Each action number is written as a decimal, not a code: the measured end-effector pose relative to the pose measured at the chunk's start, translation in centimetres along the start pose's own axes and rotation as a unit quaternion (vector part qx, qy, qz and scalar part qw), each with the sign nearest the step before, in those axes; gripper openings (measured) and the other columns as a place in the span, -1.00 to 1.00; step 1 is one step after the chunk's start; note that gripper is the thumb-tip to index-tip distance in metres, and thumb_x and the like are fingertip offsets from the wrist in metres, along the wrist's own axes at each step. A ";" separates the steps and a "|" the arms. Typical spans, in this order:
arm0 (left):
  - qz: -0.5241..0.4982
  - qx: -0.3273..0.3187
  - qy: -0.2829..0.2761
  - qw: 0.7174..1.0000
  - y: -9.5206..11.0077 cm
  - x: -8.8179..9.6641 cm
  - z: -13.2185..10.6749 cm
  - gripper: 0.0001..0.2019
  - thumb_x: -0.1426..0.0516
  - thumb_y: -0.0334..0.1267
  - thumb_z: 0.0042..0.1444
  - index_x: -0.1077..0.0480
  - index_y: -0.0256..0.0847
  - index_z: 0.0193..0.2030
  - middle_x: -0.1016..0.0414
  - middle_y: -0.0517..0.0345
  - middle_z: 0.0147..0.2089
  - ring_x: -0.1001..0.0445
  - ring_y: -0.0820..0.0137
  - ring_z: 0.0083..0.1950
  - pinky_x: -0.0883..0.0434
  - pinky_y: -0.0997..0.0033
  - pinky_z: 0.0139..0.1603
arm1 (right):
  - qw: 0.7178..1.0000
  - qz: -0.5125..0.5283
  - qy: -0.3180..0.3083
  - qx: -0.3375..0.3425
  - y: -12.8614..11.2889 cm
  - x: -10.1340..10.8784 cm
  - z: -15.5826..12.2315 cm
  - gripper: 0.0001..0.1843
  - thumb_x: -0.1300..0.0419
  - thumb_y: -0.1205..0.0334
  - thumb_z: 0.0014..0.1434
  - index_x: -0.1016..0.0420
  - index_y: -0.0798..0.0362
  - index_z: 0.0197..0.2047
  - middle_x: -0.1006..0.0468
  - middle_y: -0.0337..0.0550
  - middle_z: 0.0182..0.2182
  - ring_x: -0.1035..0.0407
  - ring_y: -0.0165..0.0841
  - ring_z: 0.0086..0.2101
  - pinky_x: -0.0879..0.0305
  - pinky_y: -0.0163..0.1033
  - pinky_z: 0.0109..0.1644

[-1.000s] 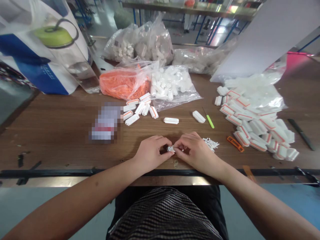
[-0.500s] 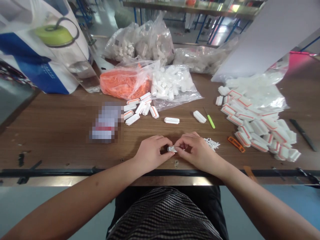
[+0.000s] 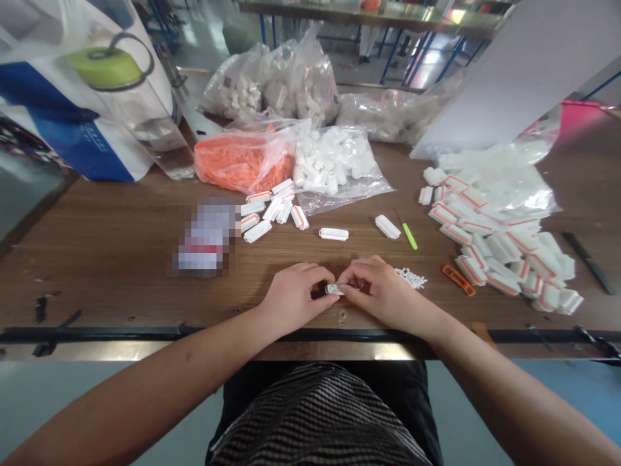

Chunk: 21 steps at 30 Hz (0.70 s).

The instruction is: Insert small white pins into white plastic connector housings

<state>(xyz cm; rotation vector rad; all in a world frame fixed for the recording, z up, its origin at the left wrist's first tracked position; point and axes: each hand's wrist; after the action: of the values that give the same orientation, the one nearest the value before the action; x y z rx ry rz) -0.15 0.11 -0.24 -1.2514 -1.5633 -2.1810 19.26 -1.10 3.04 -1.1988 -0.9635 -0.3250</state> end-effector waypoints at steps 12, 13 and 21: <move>-0.003 -0.014 0.007 1.000 -0.1 -0.1 0.0 -0.91 -0.29 -0.27 0.08 -0.48 -0.15 -0.29 -0.46 0.29 -0.41 -0.36 0.44 -0.39 -0.32 0.42 -0.28 | 1.000 -0.017 0.001 0.011 0.1 -0.3 0.1 -0.86 -0.15 0.30 0.25 -0.46 0.03 -0.36 -0.51 -0.28 -0.47 -0.33 -0.43 -0.44 -0.17 -0.18 -0.16; -0.004 -0.014 0.008 1.000 -0.1 -0.1 0.0 -0.91 -0.30 -0.27 0.07 -0.49 -0.16 -0.29 -0.45 0.29 -0.41 -0.36 0.44 -0.40 -0.32 0.42 -0.29 | 1.000 -0.025 0.006 0.018 0.2 -0.5 0.0 -0.86 -0.14 0.31 0.26 -0.45 0.04 -0.36 -0.51 -0.27 -0.47 -0.33 -0.42 -0.43 -0.17 -0.18 -0.15; -0.002 -0.022 0.016 1.000 -0.2 -0.2 0.0 -0.89 -0.32 -0.29 0.05 -0.49 -0.17 -0.29 -0.45 0.28 -0.42 -0.37 0.44 -0.40 -0.34 0.41 -0.25 | 0.987 -0.111 0.055 0.099 0.4 -1.0 -0.8 -0.80 -0.10 0.29 0.32 -0.47 0.07 -0.34 -0.52 -0.19 -0.44 -0.34 -0.36 -0.39 -0.13 -0.19 -0.19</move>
<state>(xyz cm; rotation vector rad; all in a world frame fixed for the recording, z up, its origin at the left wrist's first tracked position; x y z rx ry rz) -0.18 0.12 -0.49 -1.2204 -1.5159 -2.2386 19.31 -1.91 2.00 -0.8847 -1.0105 -0.4560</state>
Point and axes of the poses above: each hand's wrist, its own z-axis towards the middle knuckle, its own x-axis out of the back of the hand, y = z × x
